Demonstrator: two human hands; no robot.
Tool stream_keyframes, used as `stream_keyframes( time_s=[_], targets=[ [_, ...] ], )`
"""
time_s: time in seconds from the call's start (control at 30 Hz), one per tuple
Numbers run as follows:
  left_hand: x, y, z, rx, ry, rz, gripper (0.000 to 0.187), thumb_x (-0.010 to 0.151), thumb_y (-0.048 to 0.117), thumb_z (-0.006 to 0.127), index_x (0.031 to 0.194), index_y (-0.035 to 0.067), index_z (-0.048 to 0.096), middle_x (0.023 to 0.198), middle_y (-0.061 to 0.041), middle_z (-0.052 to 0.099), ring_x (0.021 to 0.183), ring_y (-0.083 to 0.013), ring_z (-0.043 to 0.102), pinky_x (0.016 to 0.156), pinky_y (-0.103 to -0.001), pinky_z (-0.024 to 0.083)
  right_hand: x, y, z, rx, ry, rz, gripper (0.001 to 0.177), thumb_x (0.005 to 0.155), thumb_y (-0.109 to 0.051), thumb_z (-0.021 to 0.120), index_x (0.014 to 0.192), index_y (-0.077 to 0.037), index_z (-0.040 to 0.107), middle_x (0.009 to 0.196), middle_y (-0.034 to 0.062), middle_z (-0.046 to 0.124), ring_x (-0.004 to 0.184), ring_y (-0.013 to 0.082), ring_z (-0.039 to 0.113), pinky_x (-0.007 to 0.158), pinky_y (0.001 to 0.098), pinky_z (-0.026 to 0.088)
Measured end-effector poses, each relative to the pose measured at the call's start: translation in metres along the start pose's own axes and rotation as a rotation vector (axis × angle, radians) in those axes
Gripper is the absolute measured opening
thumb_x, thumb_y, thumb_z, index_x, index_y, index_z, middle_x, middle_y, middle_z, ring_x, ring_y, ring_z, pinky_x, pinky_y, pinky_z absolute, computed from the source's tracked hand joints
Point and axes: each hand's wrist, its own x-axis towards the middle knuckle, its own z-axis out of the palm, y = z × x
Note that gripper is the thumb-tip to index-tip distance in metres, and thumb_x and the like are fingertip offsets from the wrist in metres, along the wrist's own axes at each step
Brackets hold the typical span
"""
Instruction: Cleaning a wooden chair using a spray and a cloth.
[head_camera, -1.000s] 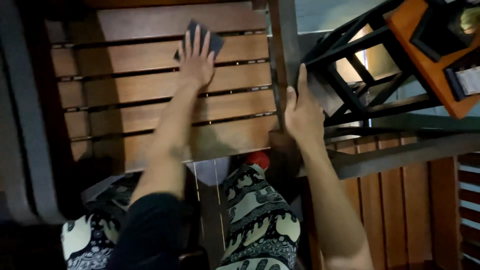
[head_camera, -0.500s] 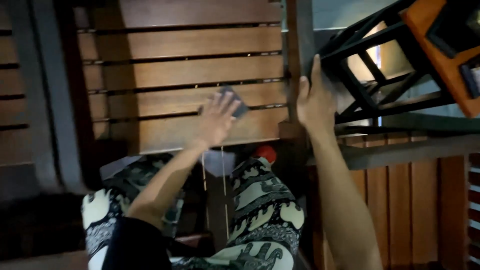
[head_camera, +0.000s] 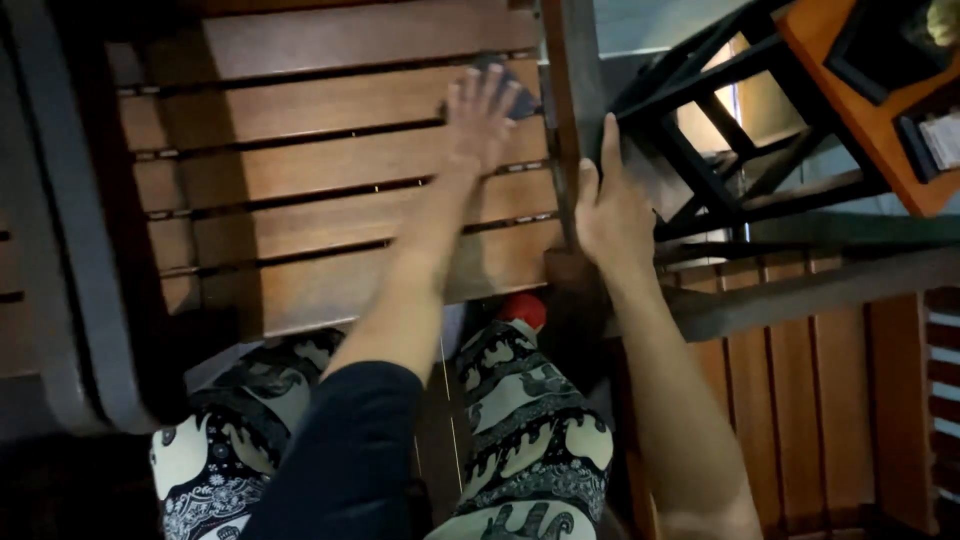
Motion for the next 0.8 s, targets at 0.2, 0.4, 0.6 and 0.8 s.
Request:
stream_keyframes(
  time_s=[0.2,0.4,0.6,0.8],
  targets=[
    [-0.091,0.046,-0.025,-0.054,-0.150,0.288,0.059,0.109,0.038,0.035,0.165,0.023,0.025,0.174,-0.009,0.005,0.159,-0.0373,0.000,0.126,-0.059,0.001,-0.004,0.018,0.014,0.019,0.027,-0.046,0.059,0.114,-0.038,0.043,0.167,-0.023,0.022,0.106,0.0286,0.071,0.095,0.0516,0.066,0.084,0.0601,0.051],
    [-0.160,-0.025,-0.045,-0.121,-0.099,0.259,0.060,0.107,0.038,0.036,0.164,0.023,0.026,0.174,-0.009,0.011,0.159,-0.0365,0.005,0.127,-0.057,0.004,-0.009,0.002,0.007,0.034,0.054,-0.051,0.060,0.111,-0.038,0.042,0.166,-0.022,0.025,0.107,0.0300,0.070,0.095,0.0522,0.066,0.083,0.0605,0.051],
    [-0.029,-0.064,-0.043,-0.009,0.062,-0.028,0.061,0.108,0.040,0.033,0.166,0.021,0.022,0.173,-0.009,0.008,0.158,-0.0393,0.004,0.125,-0.059,0.003,-0.005,-0.003,0.002,0.051,0.054,-0.022,0.061,0.108,-0.036,0.043,0.163,-0.018,0.027,0.117,0.0286,0.068,0.098,0.0526,0.064,0.084,0.0614,0.050],
    [0.045,0.023,-0.045,0.033,-0.039,-0.024,0.060,0.109,0.045,0.026,0.165,0.025,0.020,0.173,-0.005,0.002,0.158,-0.0346,-0.002,0.126,-0.058,-0.001,-0.004,0.001,0.003,0.089,0.040,-0.028,0.061,0.107,-0.033,0.044,0.163,-0.016,0.026,0.123,0.0262,0.068,0.104,0.0506,0.065,0.086,0.0600,0.051]
  ],
)
